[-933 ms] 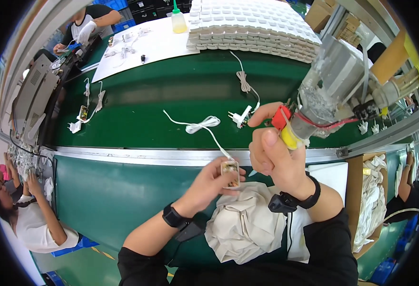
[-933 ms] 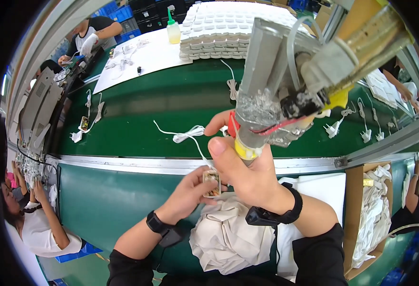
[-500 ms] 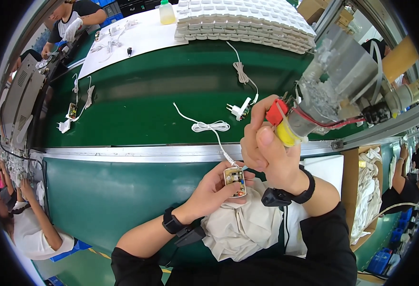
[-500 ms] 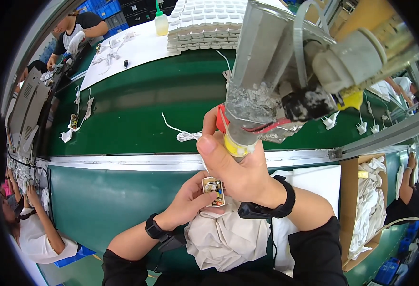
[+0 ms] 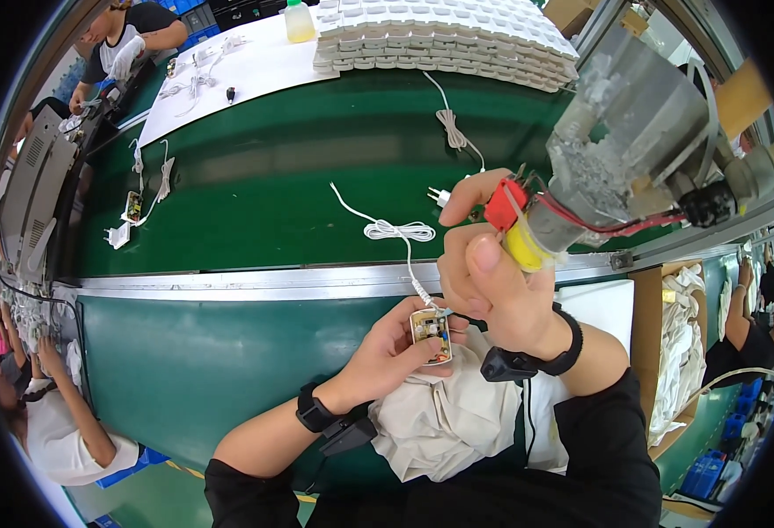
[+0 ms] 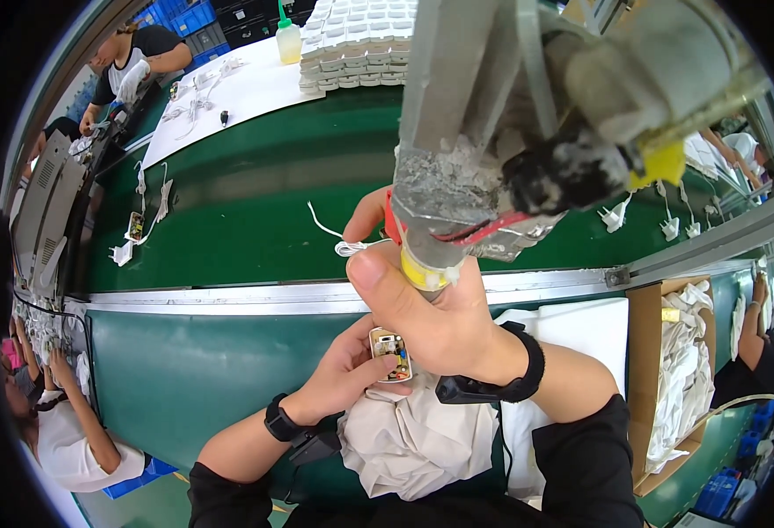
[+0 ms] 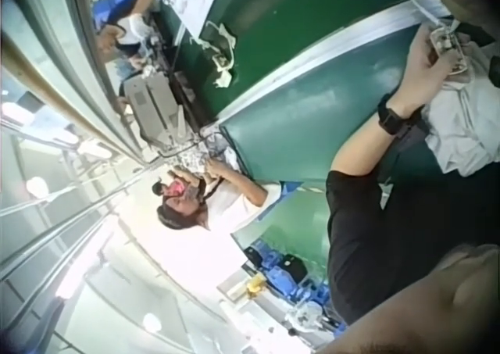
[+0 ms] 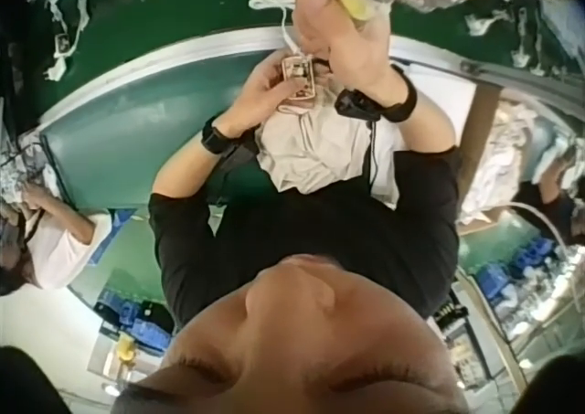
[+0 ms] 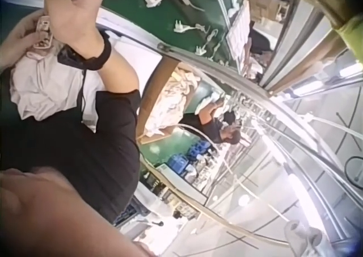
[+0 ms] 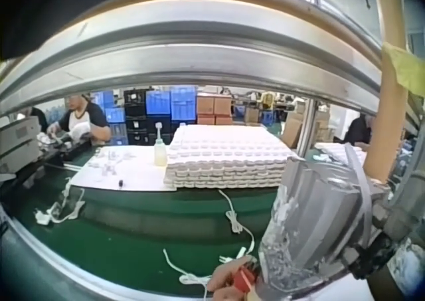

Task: Assembling small electronic components on a production line using a handheld tool.

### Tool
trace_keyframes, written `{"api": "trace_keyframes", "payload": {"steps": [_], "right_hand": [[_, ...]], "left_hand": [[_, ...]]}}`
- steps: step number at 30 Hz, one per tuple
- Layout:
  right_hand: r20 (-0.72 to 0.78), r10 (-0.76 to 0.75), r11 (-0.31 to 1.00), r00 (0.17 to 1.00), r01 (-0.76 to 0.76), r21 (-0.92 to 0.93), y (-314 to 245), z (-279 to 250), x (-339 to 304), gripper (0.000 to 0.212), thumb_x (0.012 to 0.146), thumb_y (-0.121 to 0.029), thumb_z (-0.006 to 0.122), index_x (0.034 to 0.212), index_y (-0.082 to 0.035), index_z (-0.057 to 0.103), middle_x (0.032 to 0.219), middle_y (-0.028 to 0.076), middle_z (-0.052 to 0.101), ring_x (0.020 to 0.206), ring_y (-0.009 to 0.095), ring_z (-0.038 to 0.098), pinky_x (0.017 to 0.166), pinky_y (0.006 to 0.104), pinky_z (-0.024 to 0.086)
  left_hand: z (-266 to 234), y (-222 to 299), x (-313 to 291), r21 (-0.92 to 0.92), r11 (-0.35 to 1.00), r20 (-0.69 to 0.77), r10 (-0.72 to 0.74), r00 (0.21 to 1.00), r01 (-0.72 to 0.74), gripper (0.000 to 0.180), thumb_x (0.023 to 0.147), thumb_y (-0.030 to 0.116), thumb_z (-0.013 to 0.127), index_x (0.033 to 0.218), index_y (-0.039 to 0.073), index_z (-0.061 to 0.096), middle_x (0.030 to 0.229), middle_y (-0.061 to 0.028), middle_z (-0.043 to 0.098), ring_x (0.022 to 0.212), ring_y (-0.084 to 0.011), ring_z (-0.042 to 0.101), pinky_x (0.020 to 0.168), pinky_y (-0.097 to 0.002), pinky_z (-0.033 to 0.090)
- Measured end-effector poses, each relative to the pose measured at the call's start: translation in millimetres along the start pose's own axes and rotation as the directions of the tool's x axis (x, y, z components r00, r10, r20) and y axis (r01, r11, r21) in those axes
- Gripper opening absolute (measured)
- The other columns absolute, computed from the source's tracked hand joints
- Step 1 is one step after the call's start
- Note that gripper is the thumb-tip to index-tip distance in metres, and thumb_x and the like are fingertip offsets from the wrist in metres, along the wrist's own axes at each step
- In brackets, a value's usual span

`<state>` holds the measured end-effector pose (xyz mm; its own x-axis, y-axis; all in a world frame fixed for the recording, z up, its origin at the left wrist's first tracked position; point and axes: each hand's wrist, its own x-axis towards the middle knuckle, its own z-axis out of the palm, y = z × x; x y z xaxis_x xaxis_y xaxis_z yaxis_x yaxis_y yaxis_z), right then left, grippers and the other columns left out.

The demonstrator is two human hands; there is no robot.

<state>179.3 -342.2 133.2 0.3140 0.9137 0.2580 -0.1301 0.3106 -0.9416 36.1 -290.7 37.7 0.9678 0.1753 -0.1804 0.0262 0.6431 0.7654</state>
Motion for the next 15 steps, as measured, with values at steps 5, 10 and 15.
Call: {"api": "trace_keyframes", "payload": {"steps": [5,10,15], "right_hand": [[0.006,0.040,0.999,0.999,-0.040,0.022,-1.5,-0.7,-1.0,0.041,0.089,-0.037,0.057,0.099,-0.006,0.034,0.050,0.000,0.037,0.039,0.004,0.029,0.037,0.0212,0.023],[0.017,0.058,0.997,0.998,-0.059,0.041,2.5,-0.5,-3.7,0.041,0.088,-0.038,0.058,0.098,-0.007,0.033,0.050,0.000,0.037,0.039,0.005,0.029,0.037,0.0218,0.024],[0.026,0.071,0.996,0.997,-0.073,0.059,6.3,1.7,-9.2,0.041,0.088,-0.038,0.059,0.097,-0.008,0.033,0.051,0.000,0.037,0.039,0.005,0.029,0.037,0.0223,0.024]], "left_hand": [[-2.8,0.4,5.2,-0.046,0.999,-0.158,-0.003,0.987,-0.004,0.037,0.091,0.002,0.045,0.127,0.006,0.038,0.115,-0.0071,0.053,0.102,-0.0146,0.056,0.082,-0.0341,0.056],[-13.3,0.6,7.9,-0.134,0.991,-0.169,-0.012,0.986,-0.011,0.035,0.091,0.002,0.043,0.126,0.005,0.040,0.110,-0.0053,0.052,0.097,-0.0126,0.057,0.078,-0.0333,0.057],[-11.4,0.2,7.4,-0.172,0.985,-0.166,-0.001,0.986,-0.028,0.035,0.091,0.002,0.042,0.126,0.004,0.040,0.108,-0.0051,0.052,0.094,-0.0122,0.057,0.076,-0.0335,0.058]]}}
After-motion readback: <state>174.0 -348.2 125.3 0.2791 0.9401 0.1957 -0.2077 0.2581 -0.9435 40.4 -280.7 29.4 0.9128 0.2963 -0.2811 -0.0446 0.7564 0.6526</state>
